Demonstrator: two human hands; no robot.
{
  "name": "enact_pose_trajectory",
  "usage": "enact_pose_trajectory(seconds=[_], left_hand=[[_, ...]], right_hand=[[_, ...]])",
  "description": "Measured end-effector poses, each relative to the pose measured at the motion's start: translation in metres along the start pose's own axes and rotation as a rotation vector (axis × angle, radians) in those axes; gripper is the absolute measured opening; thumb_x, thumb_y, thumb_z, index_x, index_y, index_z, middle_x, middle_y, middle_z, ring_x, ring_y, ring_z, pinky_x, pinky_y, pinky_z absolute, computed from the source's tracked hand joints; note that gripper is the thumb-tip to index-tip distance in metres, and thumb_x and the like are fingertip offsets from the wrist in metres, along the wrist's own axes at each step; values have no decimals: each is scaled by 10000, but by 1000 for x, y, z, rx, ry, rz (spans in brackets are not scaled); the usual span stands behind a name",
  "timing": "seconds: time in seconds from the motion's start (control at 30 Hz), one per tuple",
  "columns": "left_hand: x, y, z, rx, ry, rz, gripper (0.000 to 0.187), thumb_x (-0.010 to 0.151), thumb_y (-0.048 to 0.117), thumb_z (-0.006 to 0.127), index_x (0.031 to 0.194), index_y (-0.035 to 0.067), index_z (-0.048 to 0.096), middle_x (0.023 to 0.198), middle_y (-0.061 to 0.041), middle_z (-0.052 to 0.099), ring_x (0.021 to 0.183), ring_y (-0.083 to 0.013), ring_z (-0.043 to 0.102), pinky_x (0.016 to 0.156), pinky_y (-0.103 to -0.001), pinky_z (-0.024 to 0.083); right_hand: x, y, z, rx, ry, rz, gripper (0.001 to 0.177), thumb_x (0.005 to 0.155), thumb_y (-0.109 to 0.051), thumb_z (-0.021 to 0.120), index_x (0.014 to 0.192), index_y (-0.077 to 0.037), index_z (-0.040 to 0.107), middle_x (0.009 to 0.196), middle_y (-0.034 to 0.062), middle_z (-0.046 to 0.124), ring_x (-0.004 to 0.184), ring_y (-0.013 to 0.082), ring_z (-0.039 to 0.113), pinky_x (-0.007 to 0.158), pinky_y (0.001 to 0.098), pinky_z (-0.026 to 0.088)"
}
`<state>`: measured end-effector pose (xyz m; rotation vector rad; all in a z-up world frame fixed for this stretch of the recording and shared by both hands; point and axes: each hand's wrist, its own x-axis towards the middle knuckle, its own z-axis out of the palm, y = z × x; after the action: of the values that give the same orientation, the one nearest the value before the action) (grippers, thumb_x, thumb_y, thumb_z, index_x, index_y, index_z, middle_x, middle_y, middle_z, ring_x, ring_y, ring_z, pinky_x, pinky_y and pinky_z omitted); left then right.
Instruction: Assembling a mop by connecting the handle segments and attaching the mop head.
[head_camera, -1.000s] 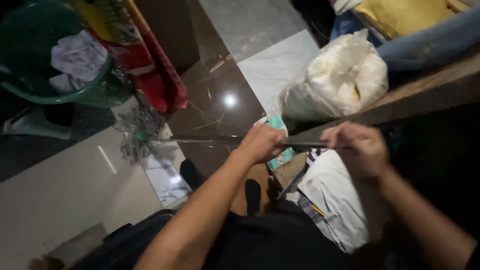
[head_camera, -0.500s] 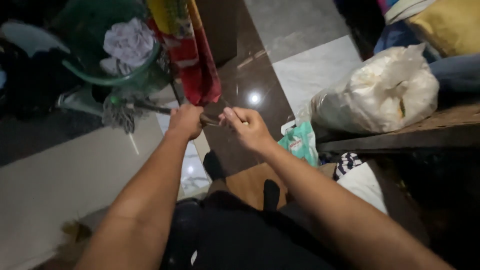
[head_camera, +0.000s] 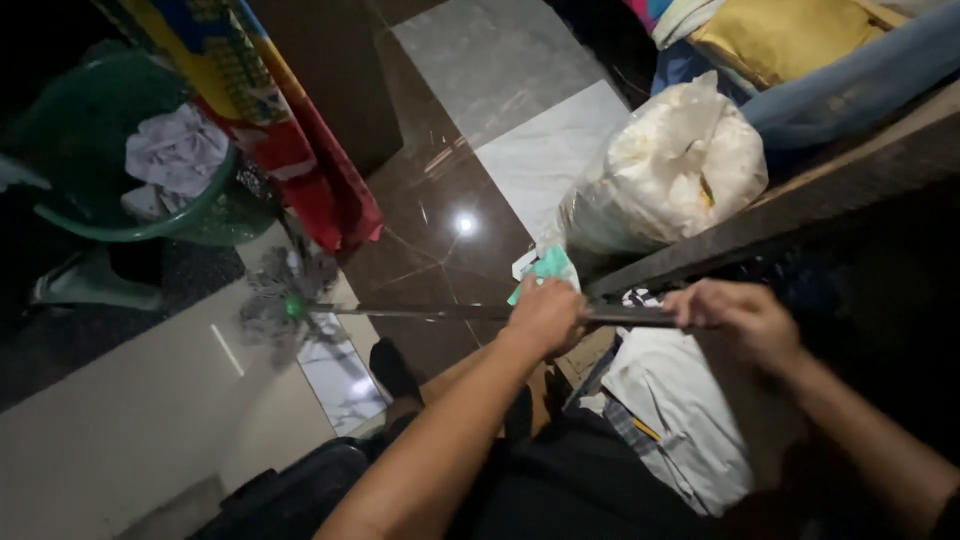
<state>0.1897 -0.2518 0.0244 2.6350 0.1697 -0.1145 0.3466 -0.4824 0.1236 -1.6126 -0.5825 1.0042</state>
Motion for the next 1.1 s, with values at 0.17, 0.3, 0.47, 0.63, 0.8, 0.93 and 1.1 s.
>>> enact_pose_trajectory(seconds=[0.17, 0.3, 0.47, 0.63, 0.8, 0.93, 1.1], left_hand=[[-25, -36, -26, 55, 43, -3, 264, 746, 281, 799, 971, 147, 764, 1000, -74, 725, 1070, -288, 656, 1013, -572, 409], [-87, -116, -76, 104, -141, -209, 187, 773, 280, 790, 941, 196, 791, 1011, -72, 746, 1066, -291, 692, 908, -497, 519], [-143, -225, -107, 253, 63, -676, 292, 737, 281, 826, 1007, 179, 785, 1119, -134, 710, 1125, -333, 651, 896, -544, 513], [-136, -242, -117, 175, 186, -732, 286, 793, 250, 790, 1078, 224, 783, 1181, -110, 702, 1213, -325, 606, 985, -531, 493], [-93, -142, -67, 109, -17, -722, 443, 667, 259, 876, 1089, 226, 746, 1143, -92, 673, 1181, -318, 587, 979, -551, 476], [-46, -54, 18, 97, -120, -275, 293, 796, 241, 774, 1078, 167, 739, 1102, -94, 697, 1148, -308, 604, 900, -537, 483], [-2, 24, 19, -113, -71, 6, 407, 820, 275, 762, 1202, 159, 683, 1148, -87, 671, 1207, -289, 558, 957, -542, 423]], right_hand=[[22, 1, 51, 210, -41, -181, 431, 1100, -265, 503, 765, -10, 595, 883, 159, 673, 1070, 297, 633, 1044, 440, 465], [71, -1, 168, 93, -46, -31, 337, 1007, -255, 529, 870, -1, 705, 955, 124, 718, 933, 252, 644, 920, 426, 506], [152, -30, 311, 36, -225, -81, 415, 1045, -378, 537, 971, -29, 750, 897, 40, 731, 787, 123, 636, 727, 296, 512], [185, -49, 317, 109, -175, -276, 468, 1097, -395, 552, 921, -8, 749, 840, 23, 690, 772, 102, 573, 737, 278, 478], [114, 14, 208, 134, -110, -8, 382, 1033, -340, 564, 931, -23, 753, 820, 30, 723, 702, 118, 612, 647, 283, 477], [27, 76, 72, 91, 21, 27, 297, 1003, -190, 552, 896, 20, 732, 926, 87, 726, 896, 191, 644, 831, 342, 474], [-24, 30, -29, -14, -96, -354, 254, 918, -205, 655, 803, 21, 677, 957, 162, 718, 1090, 325, 684, 1059, 448, 483]])
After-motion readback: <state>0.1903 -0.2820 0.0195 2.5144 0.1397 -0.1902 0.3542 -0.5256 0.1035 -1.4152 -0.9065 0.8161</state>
